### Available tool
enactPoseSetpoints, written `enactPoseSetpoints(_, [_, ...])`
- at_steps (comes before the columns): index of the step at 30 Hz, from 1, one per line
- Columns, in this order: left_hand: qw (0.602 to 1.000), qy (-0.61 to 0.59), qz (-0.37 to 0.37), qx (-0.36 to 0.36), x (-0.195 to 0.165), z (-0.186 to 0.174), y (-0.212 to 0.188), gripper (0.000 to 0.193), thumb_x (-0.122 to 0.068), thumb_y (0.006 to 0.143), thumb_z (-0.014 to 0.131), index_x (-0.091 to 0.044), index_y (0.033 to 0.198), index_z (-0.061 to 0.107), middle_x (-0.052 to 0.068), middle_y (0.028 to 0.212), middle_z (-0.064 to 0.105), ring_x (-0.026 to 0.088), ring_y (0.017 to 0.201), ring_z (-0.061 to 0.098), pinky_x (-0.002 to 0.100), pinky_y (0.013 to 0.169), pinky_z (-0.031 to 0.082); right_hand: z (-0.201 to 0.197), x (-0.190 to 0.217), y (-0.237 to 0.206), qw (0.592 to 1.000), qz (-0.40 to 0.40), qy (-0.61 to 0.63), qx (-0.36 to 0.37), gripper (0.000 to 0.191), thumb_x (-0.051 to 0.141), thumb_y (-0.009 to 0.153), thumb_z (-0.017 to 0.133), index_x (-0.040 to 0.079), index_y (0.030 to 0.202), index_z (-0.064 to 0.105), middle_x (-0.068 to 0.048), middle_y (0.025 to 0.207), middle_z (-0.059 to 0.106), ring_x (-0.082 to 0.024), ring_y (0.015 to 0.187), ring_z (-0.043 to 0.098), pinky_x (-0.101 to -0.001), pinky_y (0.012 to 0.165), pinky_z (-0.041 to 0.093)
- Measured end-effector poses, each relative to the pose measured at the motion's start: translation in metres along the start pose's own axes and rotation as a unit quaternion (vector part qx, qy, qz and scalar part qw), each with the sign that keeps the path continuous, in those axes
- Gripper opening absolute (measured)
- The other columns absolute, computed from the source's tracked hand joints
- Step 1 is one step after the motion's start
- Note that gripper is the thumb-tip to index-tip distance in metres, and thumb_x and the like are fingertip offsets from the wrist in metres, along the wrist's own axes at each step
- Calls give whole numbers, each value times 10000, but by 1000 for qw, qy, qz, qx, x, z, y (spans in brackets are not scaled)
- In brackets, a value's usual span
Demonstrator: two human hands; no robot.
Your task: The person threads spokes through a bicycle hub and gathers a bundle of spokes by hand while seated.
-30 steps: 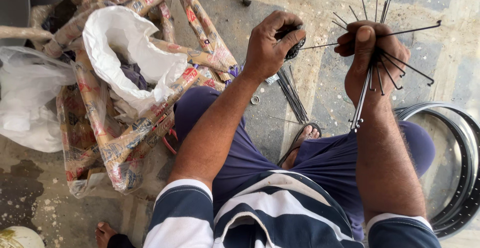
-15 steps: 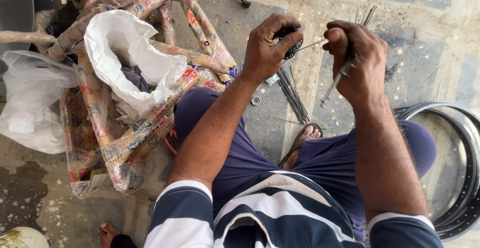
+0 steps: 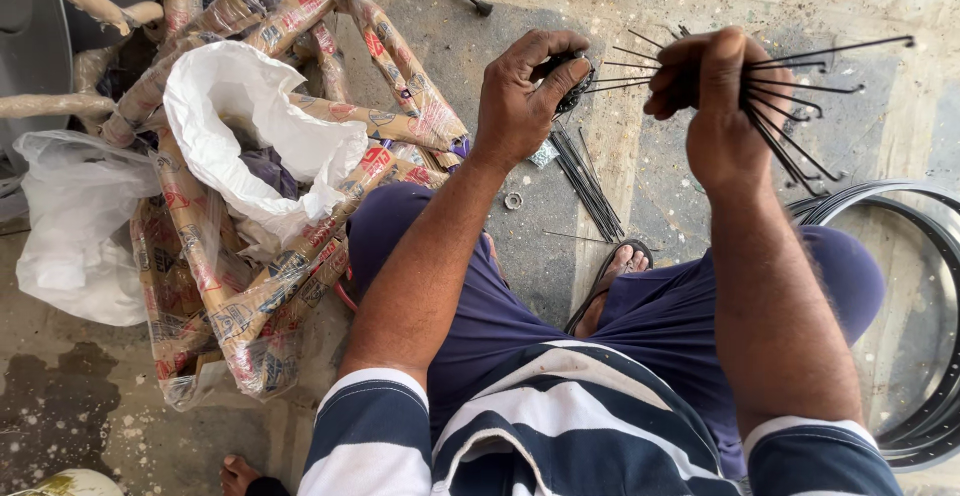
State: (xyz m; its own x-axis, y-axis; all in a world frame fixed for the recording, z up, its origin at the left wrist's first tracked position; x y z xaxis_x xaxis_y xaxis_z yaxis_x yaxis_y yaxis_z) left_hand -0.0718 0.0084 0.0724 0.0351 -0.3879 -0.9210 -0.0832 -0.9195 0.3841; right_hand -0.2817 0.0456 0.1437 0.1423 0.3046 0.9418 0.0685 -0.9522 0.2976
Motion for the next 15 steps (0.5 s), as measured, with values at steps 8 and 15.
enactPoseSetpoints(8, [1000,-3,-12,3,2,0,1,204,-277,997,748,-122,1129,737,4,1079,750,128,1007,760,286,888,641,10,-12,2,999,46,15,0,573,481,1197,458,-48,1124,665,-135,906,696,-196,756,706,-317,678,581])
enactPoseSetpoints(15, [1000,4,-9,7,4,-1,2,229,-324,1003,728,-137,1136,732,7,1096,753,125,1024,758,286,891,652,11,-15,7,999,26,2,-26,597,500,1187,458,-49,1102,677,-128,874,689,-188,742,710,-308,644,581])
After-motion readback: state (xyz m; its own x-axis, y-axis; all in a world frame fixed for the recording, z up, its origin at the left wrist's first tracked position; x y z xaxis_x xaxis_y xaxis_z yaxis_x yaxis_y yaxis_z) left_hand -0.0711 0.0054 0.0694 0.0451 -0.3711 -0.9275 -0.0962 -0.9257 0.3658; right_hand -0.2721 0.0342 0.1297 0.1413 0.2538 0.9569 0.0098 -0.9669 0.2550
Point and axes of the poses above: each hand's wrist, its own y-axis towards the middle knuckle, its own z-axis out of the palm, x = y × z, the point moved 4 cm from there along y, towards the middle knuckle
